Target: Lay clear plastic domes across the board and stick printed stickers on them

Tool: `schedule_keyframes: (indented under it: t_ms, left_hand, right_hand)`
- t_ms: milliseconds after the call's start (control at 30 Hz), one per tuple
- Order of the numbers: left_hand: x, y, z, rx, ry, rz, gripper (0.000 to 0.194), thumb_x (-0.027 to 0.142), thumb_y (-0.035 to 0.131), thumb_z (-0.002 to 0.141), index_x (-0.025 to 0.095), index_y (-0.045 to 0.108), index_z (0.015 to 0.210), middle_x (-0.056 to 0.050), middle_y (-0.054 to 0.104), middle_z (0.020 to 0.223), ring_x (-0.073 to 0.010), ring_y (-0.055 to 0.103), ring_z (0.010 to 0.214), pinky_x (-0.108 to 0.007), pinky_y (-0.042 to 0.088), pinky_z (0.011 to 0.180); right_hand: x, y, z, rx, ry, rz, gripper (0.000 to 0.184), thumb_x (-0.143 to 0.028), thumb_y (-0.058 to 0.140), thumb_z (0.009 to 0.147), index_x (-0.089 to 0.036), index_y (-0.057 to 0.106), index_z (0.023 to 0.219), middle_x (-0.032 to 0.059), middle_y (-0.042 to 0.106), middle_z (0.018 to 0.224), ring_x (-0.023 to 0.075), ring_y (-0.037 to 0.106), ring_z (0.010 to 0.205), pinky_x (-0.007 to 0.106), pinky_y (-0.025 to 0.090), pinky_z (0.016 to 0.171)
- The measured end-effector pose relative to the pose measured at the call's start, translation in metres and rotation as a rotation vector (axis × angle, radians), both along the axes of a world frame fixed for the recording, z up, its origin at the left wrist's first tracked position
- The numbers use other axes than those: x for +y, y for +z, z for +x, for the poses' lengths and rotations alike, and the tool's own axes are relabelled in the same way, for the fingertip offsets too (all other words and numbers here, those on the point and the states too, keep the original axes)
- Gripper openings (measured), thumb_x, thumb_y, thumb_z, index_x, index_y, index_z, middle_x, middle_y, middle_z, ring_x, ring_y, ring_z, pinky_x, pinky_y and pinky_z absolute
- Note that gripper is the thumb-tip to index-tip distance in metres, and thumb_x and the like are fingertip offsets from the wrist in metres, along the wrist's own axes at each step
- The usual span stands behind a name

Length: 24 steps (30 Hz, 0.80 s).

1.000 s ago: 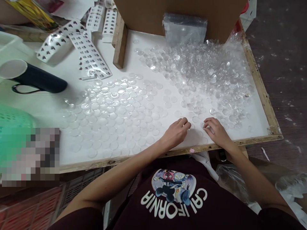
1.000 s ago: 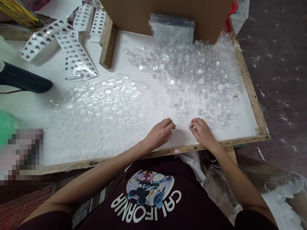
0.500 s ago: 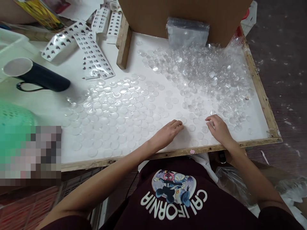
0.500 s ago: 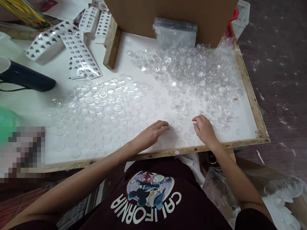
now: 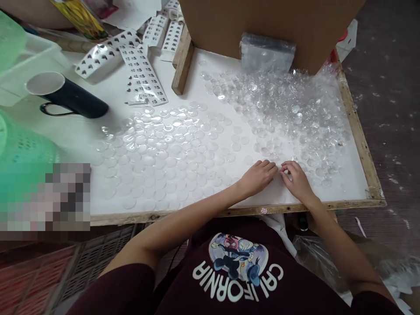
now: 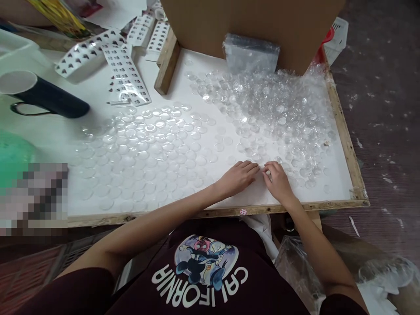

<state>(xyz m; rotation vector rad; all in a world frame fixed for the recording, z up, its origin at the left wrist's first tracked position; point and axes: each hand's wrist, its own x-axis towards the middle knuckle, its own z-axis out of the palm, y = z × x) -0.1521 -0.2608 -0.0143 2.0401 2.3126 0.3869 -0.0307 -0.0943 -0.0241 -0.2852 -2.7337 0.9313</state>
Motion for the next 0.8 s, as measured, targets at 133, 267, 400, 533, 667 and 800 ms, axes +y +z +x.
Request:
schedule_keyframes:
  t_ms: [133,267,400,533,667,800]
  left_hand:
    - [0.011,-0.004,-0.001,0.013,-0.046,-0.011,0.010,0.009,0.052,0.098,0.011,0.062,0.096,-0.012,0.066,0.102,-0.0255,0.059,0.100,-0.036,0.045,0.085]
    - [0.006,-0.005,0.001,-0.082,-0.005,0.017,0.014,0.008,0.049,0.098,0.011,0.062,0.102,-0.012,0.068,0.099,-0.0249,0.062,0.096,-0.036,0.047,0.085]
    - [0.005,-0.007,0.003,-0.347,0.106,0.052,0.024,0.007,0.043,0.099,0.012,0.060,0.116,-0.011,0.071,0.102,-0.0231,0.066,0.096,-0.034,0.051,0.083]
    - [0.002,-0.008,0.001,-0.538,0.127,0.058,0.024,0.007,0.045,0.097,0.014,0.065,0.109,-0.009,0.073,0.103,-0.0207,0.068,0.093,-0.032,0.054,0.080]
    - [-0.002,-0.007,-0.008,-0.445,0.079,0.090,0.021,0.009,0.048,0.097,0.014,0.068,0.101,-0.010,0.072,0.099,-0.0239,0.064,0.099,-0.037,0.054,0.087]
    - [0.000,-0.007,-0.035,-0.302,0.231,0.197,0.030,0.009,0.051,0.095,0.015,0.059,0.123,-0.015,0.062,0.129,-0.0285,0.055,0.120,-0.046,0.050,0.099]
  right_hand:
    - [0.002,0.010,0.008,-0.128,-0.029,-0.164,0.012,-0.032,0.052,0.092,-0.023,0.058,0.089,0.0061,0.069,0.095,0.0177,0.057,0.070,0.034,0.049,0.070]
    - [-0.001,0.017,0.009,-0.208,-0.062,-0.240,0.017,-0.038,0.052,0.091,-0.023,0.060,0.089,0.0024,0.068,0.080,0.0176,0.058,0.066,0.031,0.047,0.066]
    - [-0.002,0.017,0.005,-0.209,-0.112,-0.291,0.017,-0.039,0.053,0.090,-0.024,0.060,0.093,0.0033,0.071,0.084,0.0188,0.063,0.070,0.032,0.049,0.067]
    - [0.002,0.013,0.007,-0.221,-0.101,-0.206,0.016,-0.034,0.051,0.091,-0.024,0.062,0.094,0.0040,0.071,0.083,0.0212,0.066,0.077,0.034,0.051,0.072]
    - [0.006,0.012,0.008,-0.153,-0.071,-0.002,0.016,-0.029,0.050,0.093,-0.023,0.064,0.090,0.0082,0.068,0.091,0.0244,0.064,0.086,0.038,0.052,0.079]
    - [0.002,0.009,-0.014,-0.041,-0.021,0.075,0.022,-0.025,0.050,0.094,-0.022,0.065,0.110,0.0124,0.064,0.112,0.0284,0.061,0.107,0.043,0.052,0.091]
